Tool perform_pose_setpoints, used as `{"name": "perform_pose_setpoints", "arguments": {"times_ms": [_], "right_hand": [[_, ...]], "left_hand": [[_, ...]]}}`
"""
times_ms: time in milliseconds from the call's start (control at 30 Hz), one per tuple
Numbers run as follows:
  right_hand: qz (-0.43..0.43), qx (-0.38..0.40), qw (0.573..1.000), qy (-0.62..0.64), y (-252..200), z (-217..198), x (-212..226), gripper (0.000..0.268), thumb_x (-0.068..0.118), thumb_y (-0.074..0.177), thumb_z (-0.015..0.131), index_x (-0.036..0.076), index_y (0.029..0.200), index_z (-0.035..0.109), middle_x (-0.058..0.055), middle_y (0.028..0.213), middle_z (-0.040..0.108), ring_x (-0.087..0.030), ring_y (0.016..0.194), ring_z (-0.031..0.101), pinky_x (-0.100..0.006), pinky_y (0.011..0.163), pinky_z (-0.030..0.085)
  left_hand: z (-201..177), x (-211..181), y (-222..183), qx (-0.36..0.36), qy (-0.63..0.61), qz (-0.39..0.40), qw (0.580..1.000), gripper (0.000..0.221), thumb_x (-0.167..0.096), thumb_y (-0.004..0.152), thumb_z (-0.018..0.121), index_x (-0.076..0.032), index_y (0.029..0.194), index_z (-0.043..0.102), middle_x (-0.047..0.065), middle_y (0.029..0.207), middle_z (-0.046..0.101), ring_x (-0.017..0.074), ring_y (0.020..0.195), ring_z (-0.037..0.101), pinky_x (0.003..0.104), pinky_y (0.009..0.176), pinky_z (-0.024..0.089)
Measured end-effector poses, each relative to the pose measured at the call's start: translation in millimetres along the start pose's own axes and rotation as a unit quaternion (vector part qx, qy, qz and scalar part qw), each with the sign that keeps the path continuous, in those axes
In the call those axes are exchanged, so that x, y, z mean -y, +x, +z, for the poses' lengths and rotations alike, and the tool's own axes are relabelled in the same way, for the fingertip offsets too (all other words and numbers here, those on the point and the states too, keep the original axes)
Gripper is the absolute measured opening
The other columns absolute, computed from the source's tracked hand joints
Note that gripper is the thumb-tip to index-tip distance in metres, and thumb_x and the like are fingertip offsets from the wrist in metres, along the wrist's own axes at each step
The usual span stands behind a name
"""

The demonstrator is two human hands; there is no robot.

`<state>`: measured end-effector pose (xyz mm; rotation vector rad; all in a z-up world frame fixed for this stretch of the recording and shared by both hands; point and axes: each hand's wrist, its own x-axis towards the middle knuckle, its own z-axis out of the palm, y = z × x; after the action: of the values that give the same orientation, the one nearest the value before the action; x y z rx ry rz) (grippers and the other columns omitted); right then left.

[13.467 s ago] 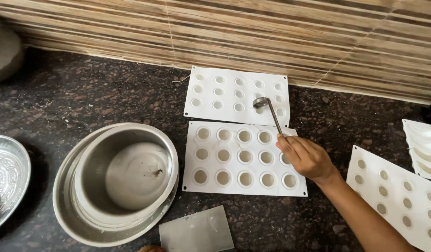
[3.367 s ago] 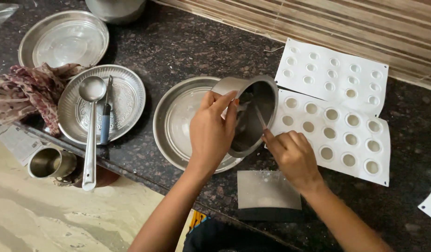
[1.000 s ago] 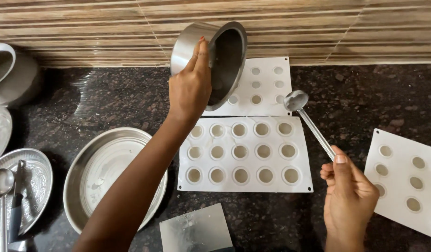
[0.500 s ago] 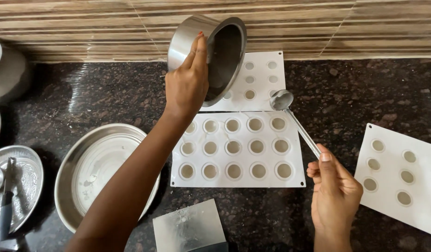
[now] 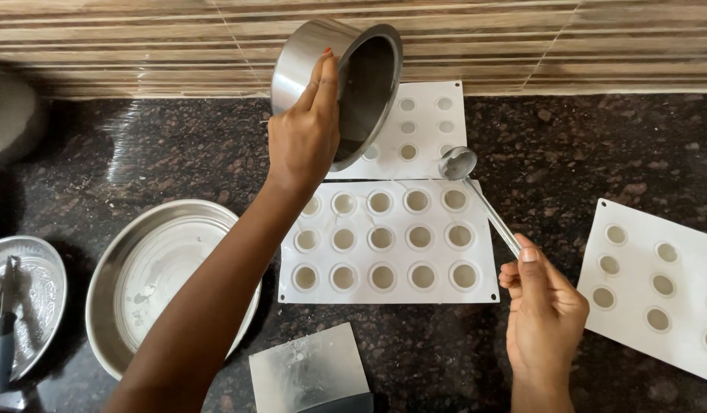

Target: Preparing and filling candle or candy molds with liquid material.

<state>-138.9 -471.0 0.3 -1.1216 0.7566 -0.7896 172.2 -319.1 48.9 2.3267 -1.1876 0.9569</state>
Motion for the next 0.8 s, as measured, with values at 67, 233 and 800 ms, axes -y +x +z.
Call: {"name": "perform_pose_setpoints", "arguments": {"times_ms": [67, 233, 800], "right_hand": [[0.001, 0.001, 1.000, 0.002, -0.2, -0.8, -1.4, 0.029, 0.013, 0.107, 0.063, -0.009, 0.126, 0.068, -0.009, 0.092, 0.070, -0.011, 0.081, 0.064, -0.026, 0.077, 0.055], [0.005, 0.000, 1.000, 0.009, -1.1, -0.4, -0.7, 0.029, 0.013, 0.107, 0.063, -0.009, 0.126, 0.069, -0.008, 0.092, 0.070, -0.010, 0.081, 0.063, -0.025, 0.077, 0.054], [0.010, 0.000, 1.000, -0.008, -1.5, -0.5, -0.9, 0.029, 0.013, 0.107, 0.062, -0.008, 0.126, 0.068, -0.008, 0.092, 0.070, -0.011, 0.081, 0.064, -0.026, 0.078, 0.055]], "left_hand": [[-0.5, 0.0, 0.1, -0.002, -0.001, 0.000, 1.000, 0.053, 0.004, 0.096, 0.059, 0.003, 0.148, 0.047, 0.010, 0.146, 0.062, 0.0295, 0.067, 0.072, 0.035, 0.055, 0.058], [-1.6, -1.0, 0.1, -0.007, 0.005, -0.002, 1.000, 0.051, 0.003, 0.097, 0.059, 0.001, 0.147, 0.048, 0.010, 0.145, 0.064, 0.0296, 0.066, 0.072, 0.035, 0.054, 0.058], [-2.9, -2.2, 1.2, -0.028, 0.005, 0.009, 1.000, 0.047, 0.005, 0.099, 0.059, 0.002, 0.145, 0.051, 0.010, 0.142, 0.065, 0.0269, 0.066, 0.073, 0.032, 0.054, 0.057]]}}
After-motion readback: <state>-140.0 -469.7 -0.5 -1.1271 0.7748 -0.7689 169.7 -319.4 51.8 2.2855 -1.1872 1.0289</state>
